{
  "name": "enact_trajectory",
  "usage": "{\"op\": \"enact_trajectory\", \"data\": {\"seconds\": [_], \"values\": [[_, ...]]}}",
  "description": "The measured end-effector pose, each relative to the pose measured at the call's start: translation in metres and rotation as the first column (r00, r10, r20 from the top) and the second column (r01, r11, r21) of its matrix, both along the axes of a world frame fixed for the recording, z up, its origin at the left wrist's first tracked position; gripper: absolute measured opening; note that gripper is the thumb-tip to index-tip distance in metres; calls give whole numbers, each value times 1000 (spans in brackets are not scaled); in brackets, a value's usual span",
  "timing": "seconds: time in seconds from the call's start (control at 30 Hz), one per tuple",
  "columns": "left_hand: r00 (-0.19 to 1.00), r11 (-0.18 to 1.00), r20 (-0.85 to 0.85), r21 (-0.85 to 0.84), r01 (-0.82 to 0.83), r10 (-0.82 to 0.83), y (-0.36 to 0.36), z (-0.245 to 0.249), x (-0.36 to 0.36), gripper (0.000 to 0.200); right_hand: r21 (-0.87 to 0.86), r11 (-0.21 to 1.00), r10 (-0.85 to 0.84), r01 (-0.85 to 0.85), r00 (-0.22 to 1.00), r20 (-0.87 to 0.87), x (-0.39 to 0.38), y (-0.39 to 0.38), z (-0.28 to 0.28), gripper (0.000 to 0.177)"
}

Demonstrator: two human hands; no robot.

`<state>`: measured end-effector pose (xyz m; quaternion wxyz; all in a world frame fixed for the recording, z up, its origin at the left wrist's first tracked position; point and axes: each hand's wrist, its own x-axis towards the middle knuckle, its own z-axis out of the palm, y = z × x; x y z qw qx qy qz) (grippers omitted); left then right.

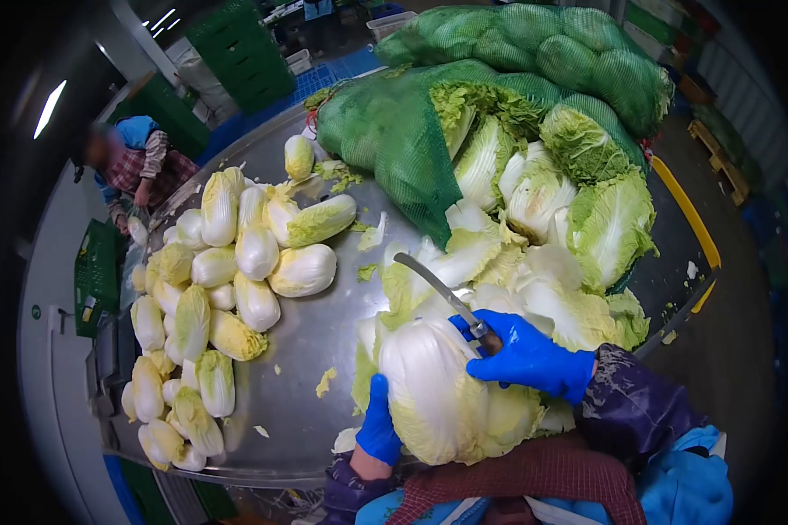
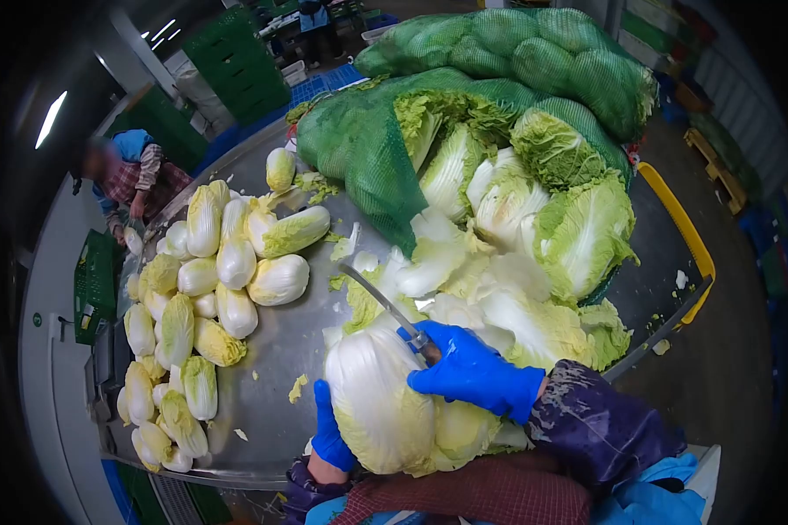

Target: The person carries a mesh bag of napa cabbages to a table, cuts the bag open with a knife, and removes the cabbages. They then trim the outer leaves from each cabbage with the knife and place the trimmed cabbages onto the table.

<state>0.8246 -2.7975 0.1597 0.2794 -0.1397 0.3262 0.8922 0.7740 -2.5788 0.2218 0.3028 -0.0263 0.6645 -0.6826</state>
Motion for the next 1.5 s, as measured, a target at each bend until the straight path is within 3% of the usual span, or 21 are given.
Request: {"op": "enact_trajectory", "data": {"seconds": [0.07,0.13,0.17,0.23,0.3,0.37,0.4,0.43,0.47,0.5,0.57,0.6,0.63,0.7,0.8,0.93,1.0,1.33,1.4,1.43,1.5], "values": [[998,997,58,-69,23,-19,-5,-9,8,83,131,990,47,-49,999,17,-3,4,-14,53],[997,1000,80,17,5,-6,-2,-6,10,83,-36,999,-18,11,984,-179,-4,6,-35,50],[996,995,93,100,-20,11,1,-4,11,83,-35,999,-15,9,984,-175,-9,11,-39,50],[998,983,47,175,-50,42,4,-24,7,83,-29,998,-55,56,998,41,-23,27,-45,49],[997,965,-1,253,-70,73,3,-32,5,84,-24,994,-105,105,994,-7,-26,31,-53,47],[999,871,22,489,-41,35,-1,-8,7,85,470,861,113,196,827,-551,-20,33,-28,46],[999,871,23,489,-46,40,-6,-6,7,85,438,842,108,314,699,-707,-16,30,-24,47],[999,957,-12,290,-27,32,-11,-4,5,86,436,844,109,313,696,-710,-11,24,-11,47],[999,997,-43,75,-10,14,-14,-3,4,86,382,892,76,241,753,-653,-5,16,5,51],[999,997,-44,73,-7,10,-11,1,2,86,318,932,49,175,808,-588,-1,7,13,56],[981,979,-188,-189,-71,35,1,12,-6,102,261,961,76,90,823,-563,11,-9,11,70],[957,978,-289,-192,-78,20,9,16,-13,109,429,901,186,64,837,-514,11,-12,20,83],[957,979,-289,-192,-75,16,9,16,-16,109,430,901,183,67,838,-514,12,-13,18,83],[873,874,-481,-454,-171,-79,9,16,-18,113,390,919,167,59,837,-520,12,-15,10,89],[758,777,-623,-568,-270,-192,11,24,-21,116,352,935,202,-41,877,-436,9,-12,19,84],[775,730,-590,-630,-266,-227,20,42,-17,117,343,939,193,-26,865,-463,11,-10,9,81],[728,640,-621,-692,-335,-290,23,35,-14,117,308,951,116,41,874,-473,15,-12,4,72],[732,603,-604,-723,-337,-315,28,26,-10,113,277,954,-8,115,934,-358,16,-3,-15,51],[752,705,-591,-664,-249,-290,15,17,-13,111,-174,970,-183,171,982,-50,12,4,-28,47],[752,706,-591,-663,-248,-291,10,13,-14,111,-174,969,-184,173,982,-49,13,8,-26,47],[880,893,-459,-438,-107,-119,4,7,-11,109,-247,965,-82,87,996,32,16,17,-10,49]]}}
